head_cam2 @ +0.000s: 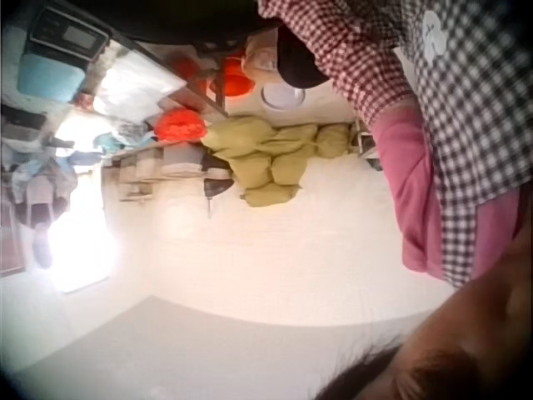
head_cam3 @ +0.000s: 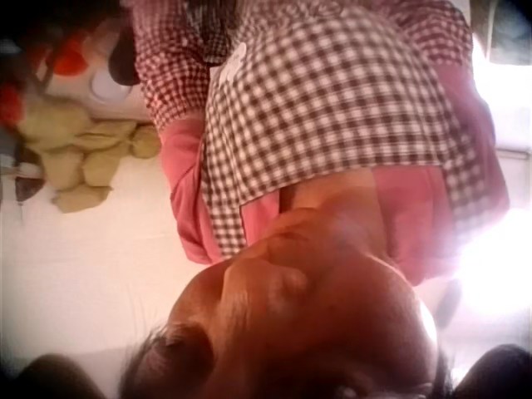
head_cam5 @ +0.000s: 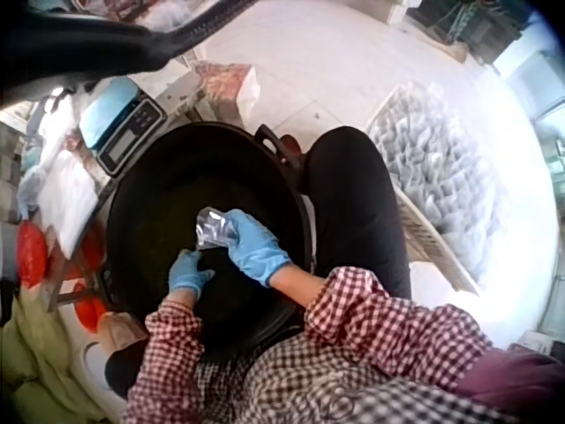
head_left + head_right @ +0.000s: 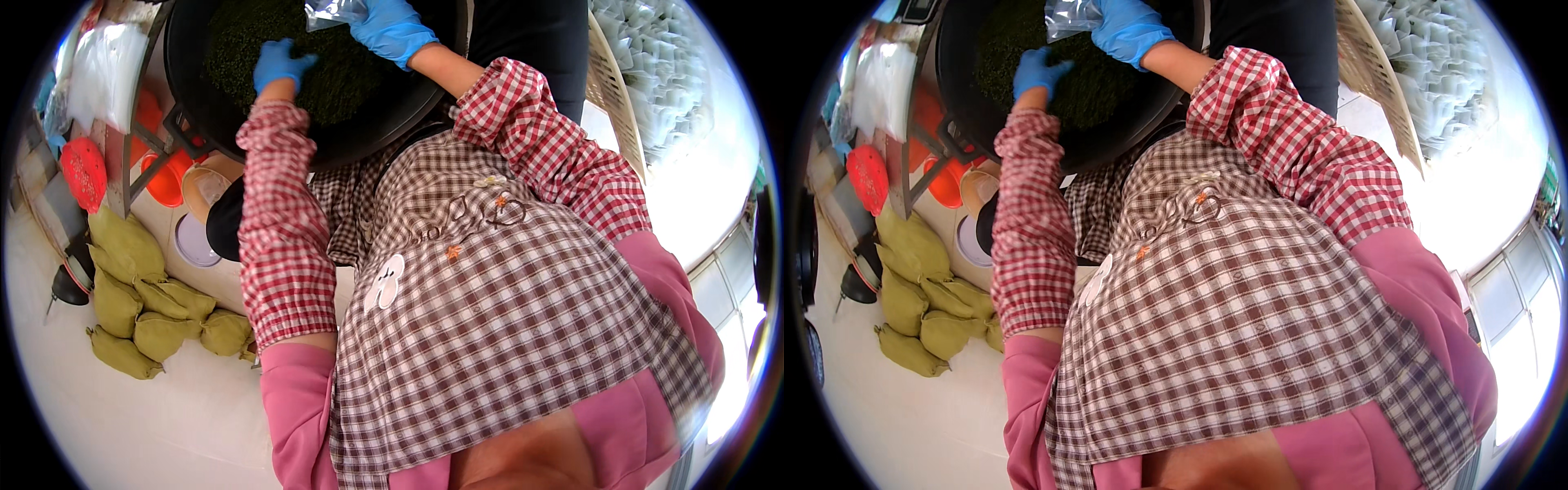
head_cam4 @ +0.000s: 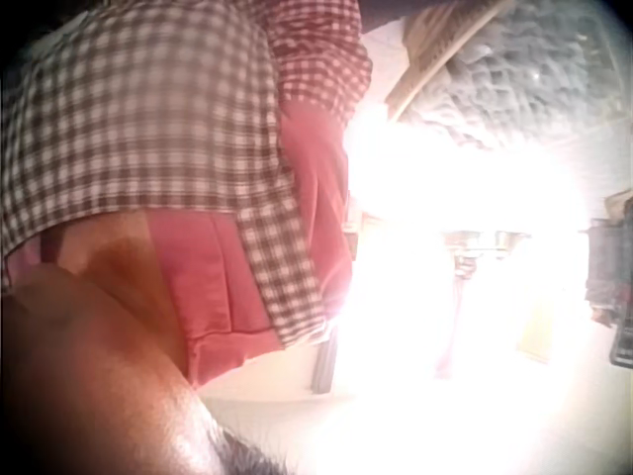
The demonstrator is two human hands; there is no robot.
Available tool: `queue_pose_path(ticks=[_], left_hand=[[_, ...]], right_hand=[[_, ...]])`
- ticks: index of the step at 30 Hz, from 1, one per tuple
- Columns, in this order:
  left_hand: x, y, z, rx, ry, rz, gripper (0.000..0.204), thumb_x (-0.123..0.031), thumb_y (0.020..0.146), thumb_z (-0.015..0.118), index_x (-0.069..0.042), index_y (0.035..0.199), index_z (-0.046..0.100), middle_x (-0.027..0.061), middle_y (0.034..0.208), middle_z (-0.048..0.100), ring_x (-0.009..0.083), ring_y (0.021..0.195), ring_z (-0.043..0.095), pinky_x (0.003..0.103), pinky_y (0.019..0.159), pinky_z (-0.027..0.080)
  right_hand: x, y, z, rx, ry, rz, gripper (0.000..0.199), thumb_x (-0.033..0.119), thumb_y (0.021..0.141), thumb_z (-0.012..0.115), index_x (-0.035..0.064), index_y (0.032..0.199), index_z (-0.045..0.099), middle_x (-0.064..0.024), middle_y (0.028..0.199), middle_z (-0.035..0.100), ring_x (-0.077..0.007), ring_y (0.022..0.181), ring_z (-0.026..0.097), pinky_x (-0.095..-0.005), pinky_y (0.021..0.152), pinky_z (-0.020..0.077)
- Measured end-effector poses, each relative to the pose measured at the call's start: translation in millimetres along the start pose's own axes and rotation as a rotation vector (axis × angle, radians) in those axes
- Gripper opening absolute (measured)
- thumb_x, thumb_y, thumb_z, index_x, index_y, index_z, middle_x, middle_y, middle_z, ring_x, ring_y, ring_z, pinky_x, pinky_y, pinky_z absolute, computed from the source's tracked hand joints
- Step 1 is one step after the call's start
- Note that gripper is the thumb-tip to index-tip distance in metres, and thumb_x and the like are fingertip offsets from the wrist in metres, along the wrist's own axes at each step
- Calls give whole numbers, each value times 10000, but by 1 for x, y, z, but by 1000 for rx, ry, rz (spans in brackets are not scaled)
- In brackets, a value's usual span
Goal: The person scoops green tea leaves from a large black bowl and fills individual tea bags by hand. They place the filled bags into a white tray and repeat the process continuously.
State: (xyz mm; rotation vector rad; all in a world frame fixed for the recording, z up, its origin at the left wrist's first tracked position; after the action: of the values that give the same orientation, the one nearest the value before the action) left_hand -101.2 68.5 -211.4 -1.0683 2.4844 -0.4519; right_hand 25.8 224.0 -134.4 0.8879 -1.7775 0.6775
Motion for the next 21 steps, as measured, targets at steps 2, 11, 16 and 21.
queue_pose_path(ticks=[2,11,16,21], left_hand=[[-16,-20,26,39,81,33,420,-277,757,700,-130,1138,603,166,1171,542,354,1051,546,421,869,468],[43,-102,-68,-183,-864,-274,190,-67,831,649,-59,1020,659,28,972,659,99,783,607,254,589,517],[27,-124,-105,-277,-1168,-197,209,-50,874,582,-44,1079,621,73,1025,640,136,799,626,266,614,568],[0,-131,-114,-130,-1474,-78,198,-69,896,550,-17,1075,614,98,1003,642,154,766,640,251,586,557]], right_hand=[[-5,-1,1,20,-22,5,290,40,774,521,21,1063,544,-225,1009,579,-411,954,547,-389,800,453],[-11,-21,39,407,-260,-17,426,118,821,584,140,1232,472,-127,1139,568,-326,1019,564,-409,867,465],[0,-27,48,438,-233,-159,374,69,796,578,107,1163,518,-153,982,612,-343,857,607,-427,723,490],[1,-32,56,529,-202,-156,418,46,786,580,114,1192,509,-151,1019,604,-325,890,604,-414,730,498]])
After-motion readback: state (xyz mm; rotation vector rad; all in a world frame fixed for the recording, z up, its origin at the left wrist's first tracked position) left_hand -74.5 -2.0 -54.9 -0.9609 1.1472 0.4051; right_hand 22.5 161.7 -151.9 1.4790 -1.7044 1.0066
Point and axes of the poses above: each hand's wrist, its own y-axis towards the middle knuckle, its own z-axis out of the palm, x = y × z, the point moved 9 cm from there along y, towards the middle knuckle
